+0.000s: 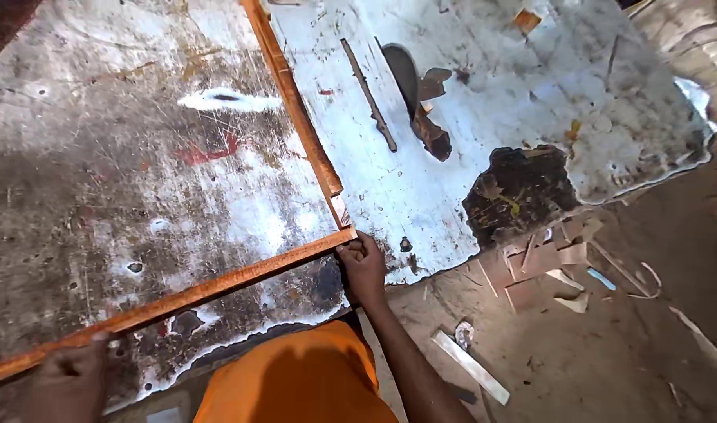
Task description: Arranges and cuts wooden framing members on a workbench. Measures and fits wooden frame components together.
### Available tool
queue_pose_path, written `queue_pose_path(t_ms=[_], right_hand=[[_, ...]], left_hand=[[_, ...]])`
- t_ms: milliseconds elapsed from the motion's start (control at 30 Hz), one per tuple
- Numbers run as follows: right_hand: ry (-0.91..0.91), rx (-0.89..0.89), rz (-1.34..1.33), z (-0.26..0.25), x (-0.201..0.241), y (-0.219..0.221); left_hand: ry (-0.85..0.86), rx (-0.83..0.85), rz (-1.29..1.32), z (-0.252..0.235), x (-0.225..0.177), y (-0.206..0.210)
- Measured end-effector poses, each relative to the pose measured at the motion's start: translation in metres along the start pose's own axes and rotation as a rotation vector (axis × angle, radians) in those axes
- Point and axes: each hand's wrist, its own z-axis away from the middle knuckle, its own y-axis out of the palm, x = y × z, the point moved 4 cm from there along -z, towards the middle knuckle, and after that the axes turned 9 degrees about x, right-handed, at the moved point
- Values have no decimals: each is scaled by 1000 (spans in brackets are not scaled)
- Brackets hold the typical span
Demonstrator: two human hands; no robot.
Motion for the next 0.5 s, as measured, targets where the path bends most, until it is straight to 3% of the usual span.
queue_pose_path(t_ms=[100,167,300,500], right_hand=[[-12,68,-69,1,0,10],[-12,114,-83,0,2,12],[-110,-31,71,-25,11,-23],[-61,292,238,-94,31,-28]], left_hand=[[571,16,-172,11,-56,59],[750,98,-312,5,-97,111],[773,212,-501,-18,-164,178],[724,149,-552,-43,-182,185]])
